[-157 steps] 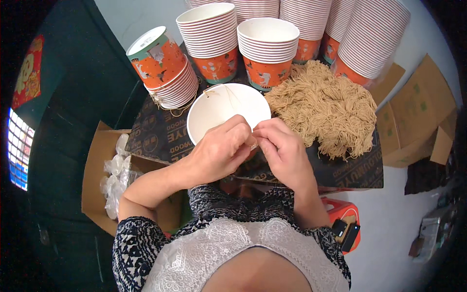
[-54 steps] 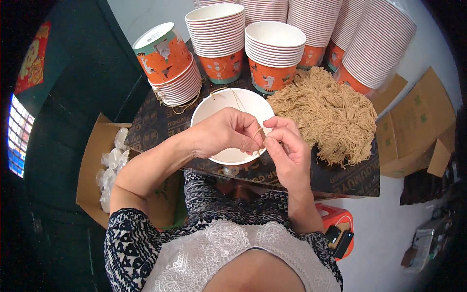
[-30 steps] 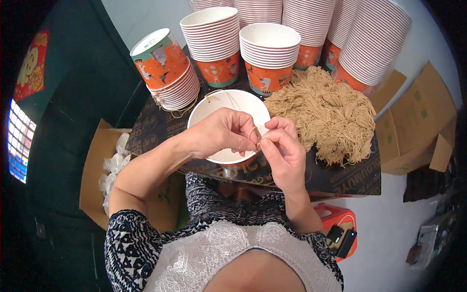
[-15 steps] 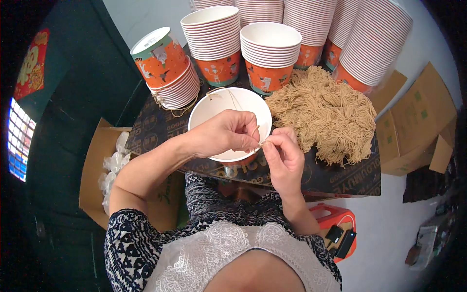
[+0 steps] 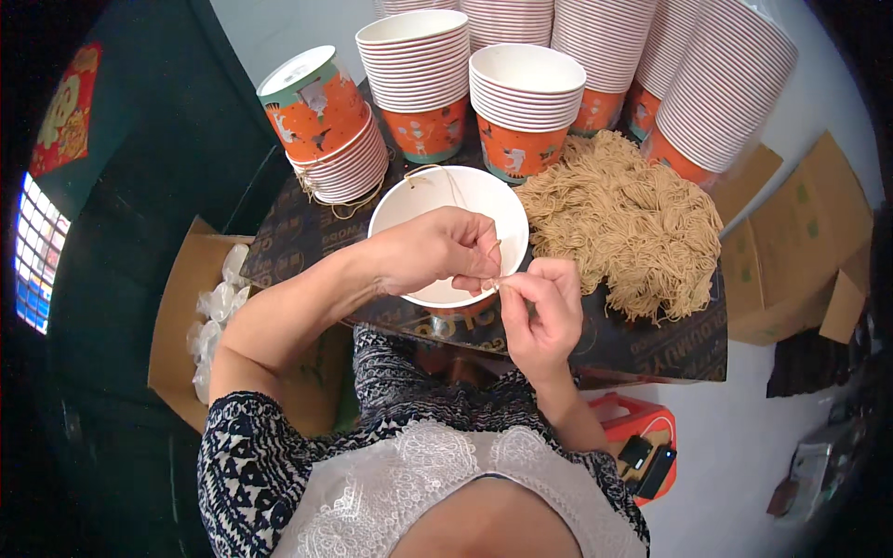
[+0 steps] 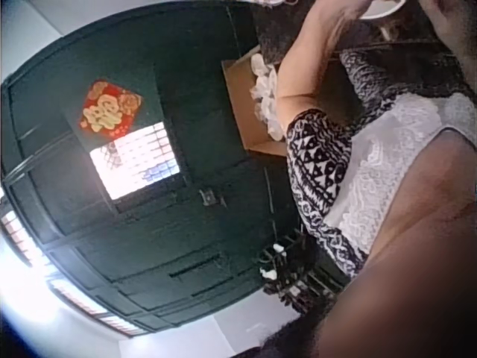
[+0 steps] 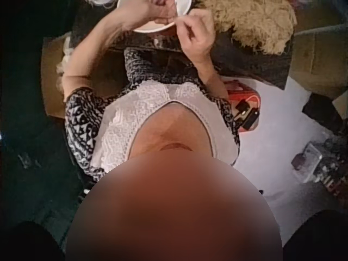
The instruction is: Threading strings through pre-punched holes in paper cups.
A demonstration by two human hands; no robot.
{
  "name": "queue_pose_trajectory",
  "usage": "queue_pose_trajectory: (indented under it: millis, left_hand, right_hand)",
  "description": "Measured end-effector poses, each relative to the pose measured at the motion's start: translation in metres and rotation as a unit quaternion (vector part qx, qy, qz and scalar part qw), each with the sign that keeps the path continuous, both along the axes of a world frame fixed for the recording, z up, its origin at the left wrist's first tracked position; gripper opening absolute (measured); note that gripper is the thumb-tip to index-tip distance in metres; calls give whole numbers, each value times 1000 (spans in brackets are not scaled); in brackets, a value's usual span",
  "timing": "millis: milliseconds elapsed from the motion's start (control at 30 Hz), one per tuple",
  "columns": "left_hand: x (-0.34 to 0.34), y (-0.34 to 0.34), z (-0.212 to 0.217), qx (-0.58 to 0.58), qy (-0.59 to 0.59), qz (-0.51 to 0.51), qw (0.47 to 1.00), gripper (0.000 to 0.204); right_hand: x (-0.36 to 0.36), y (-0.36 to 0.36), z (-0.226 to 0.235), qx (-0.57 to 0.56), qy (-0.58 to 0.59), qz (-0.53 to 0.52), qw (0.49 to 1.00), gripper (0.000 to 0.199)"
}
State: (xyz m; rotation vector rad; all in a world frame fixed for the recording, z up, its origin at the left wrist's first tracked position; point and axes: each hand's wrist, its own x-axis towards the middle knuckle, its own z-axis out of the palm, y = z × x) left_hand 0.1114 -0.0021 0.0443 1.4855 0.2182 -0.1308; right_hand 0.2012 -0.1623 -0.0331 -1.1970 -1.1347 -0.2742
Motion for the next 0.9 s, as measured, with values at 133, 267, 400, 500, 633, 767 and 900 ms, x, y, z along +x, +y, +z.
queue_pose_trajectory:
  millis: [133,267,400,500,633,767,900]
  left_hand:
    - [1,0,3,5,1,-4,1000,4]
    - [0,3,3,-6,6,-8,1000,5]
    - [-2,6,4,0,-5,-27,1000,8]
    - [-1,6,4,8,10,-30,999,13]
    - [-2,6,4,9,14,-33,999,16]
    - [-2,3,7,62,2,-41,997,16]
    - [-5,-3,12,106,-22,-37,993,14]
  right_hand:
    - [9,0,-1,20,-114,5,993,26]
    - [15,0,-2,0,-152,21,988,28]
    - [16,-1,-3,-4,-165,17,986,29]
    - [17,-3,-3,-6,-166,17,986,28]
    - [18,-7,-1,-15,-144,49,988,25]
    - [24,-10,-1,-39,-45,110,992,17]
    - [27,-2,17,-60,-93,1,994,11]
